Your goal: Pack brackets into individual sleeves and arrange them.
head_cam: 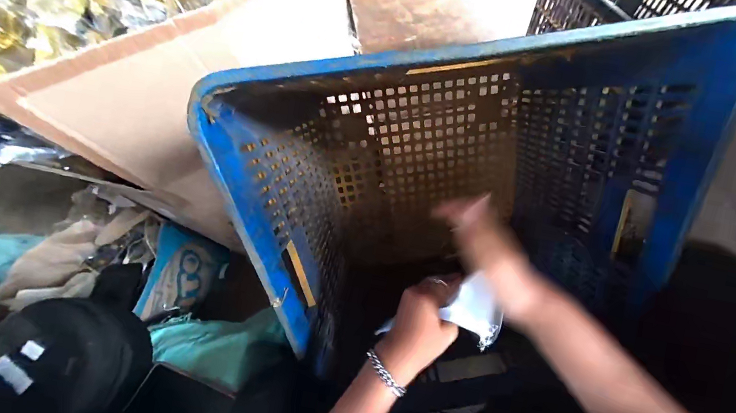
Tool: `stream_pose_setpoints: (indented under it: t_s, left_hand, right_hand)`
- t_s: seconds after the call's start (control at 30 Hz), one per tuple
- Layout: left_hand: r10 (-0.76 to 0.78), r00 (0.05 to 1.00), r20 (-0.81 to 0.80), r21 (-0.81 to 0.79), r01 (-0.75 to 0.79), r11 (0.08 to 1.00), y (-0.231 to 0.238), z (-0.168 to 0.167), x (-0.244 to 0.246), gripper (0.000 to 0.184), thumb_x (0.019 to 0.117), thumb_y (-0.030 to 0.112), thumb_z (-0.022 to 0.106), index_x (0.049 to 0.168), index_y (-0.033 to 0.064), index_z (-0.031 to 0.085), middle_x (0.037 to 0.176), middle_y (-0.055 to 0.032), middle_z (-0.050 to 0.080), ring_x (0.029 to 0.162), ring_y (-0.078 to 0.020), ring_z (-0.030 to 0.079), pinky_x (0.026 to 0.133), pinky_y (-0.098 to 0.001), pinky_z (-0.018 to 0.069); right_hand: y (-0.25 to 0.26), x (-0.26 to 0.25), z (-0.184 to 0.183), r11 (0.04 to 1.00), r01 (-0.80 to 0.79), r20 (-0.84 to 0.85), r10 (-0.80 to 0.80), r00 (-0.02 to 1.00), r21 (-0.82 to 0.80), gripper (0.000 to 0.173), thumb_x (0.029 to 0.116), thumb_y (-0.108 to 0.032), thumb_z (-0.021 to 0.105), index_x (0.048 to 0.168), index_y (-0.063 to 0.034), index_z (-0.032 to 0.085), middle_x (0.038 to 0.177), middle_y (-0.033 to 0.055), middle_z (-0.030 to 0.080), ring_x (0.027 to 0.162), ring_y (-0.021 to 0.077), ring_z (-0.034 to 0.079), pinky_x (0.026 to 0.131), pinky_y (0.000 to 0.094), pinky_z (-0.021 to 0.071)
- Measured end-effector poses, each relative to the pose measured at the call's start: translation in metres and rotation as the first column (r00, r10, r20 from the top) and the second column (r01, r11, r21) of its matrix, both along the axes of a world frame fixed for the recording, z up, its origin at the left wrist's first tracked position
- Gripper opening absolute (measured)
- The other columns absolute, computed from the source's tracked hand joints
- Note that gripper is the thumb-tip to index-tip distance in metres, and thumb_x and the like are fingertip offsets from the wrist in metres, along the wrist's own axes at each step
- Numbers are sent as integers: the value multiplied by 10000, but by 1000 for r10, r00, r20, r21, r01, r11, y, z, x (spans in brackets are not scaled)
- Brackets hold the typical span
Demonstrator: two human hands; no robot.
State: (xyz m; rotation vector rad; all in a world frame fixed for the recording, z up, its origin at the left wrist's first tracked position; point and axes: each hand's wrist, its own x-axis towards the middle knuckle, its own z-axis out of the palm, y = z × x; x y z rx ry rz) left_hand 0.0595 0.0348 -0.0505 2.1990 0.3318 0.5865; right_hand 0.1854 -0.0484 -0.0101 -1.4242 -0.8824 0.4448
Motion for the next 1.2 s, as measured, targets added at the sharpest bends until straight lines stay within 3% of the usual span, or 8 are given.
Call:
stream_pose_setpoints:
  t_s: [0.07,0.2,0.27,0.43,0.6,0.77,0.97,1.2]
  left_hand:
    - [116,993,20,86,-117,989,-9,0,-1,286,792,98,757,969,-119,697,898,-222,723,875,-289,723,816,-435,569]
    - [184,980,80,240,-198,950,11,-8,-13,317,804,144,724,968,-127,704,907,-234,736,873,-312,738,820,-441,575]
    - [153,988,-13,274,-144,951,21,-27,-23,316,919,167,657,1063,-112,701,1002,-235,720,947,-328,698,892,-471,531]
    - [177,976,126,117,-192,975,-8,6,-10,291,741,164,742,838,-107,701,772,-175,726,747,-204,736,715,-334,587]
    - [151,984,96,-238,-125,963,11,5,-2,411,739,79,785,1010,-182,619,890,-121,702,873,9,657,836,-152,518]
    - [92,995,-25,-785,-77,615,33,34,-13,355,969,-35,504,1319,-94,496,943,-38,697,776,-101,705,771,-271,615]
    - [221,973,60,-454,-170,874,28,13,-13,488,734,-7,819,1121,-165,568,991,-34,703,939,32,657,885,-168,548]
    - [241,966,96,-219,-215,952,14,-7,-1,503,684,52,839,1062,-200,622,969,-164,718,936,-49,681,888,-185,531]
  right_hand:
    - [26,-27,-14,974,-67,357,142,923,-215,577,1111,-310,220,1342,4,645,1404,123,639,1367,256,548,1183,547,321]
    - [48,-43,-16,957,-14,452,150,879,-291,531,1114,-296,240,1406,-39,601,1559,112,487,1539,332,277,1205,715,78]
    - [55,-61,-25,989,-13,601,101,793,-149,553,1108,-338,249,1287,-98,715,1439,54,624,1453,304,451,1181,681,216]
    - [67,-22,-53,911,55,168,16,986,-408,474,1117,-222,297,1455,15,532,1531,137,512,1475,292,402,1217,640,163]
    - [34,-74,-94,926,-44,-391,-115,913,-375,295,985,-30,605,1231,133,593,1146,205,662,1052,147,628,960,300,503]
    - [15,-11,-61,903,23,-465,-243,851,-430,321,1068,-132,510,1305,77,566,1236,201,641,1065,214,650,928,370,538]
    - [-10,-7,-16,958,-199,-231,150,961,-205,430,949,-275,681,1254,26,642,1227,117,645,1047,107,656,882,272,567]
    - [-15,-7,-22,954,-194,-224,142,964,-231,219,985,-116,635,1111,54,694,1061,94,674,882,29,652,802,184,556]
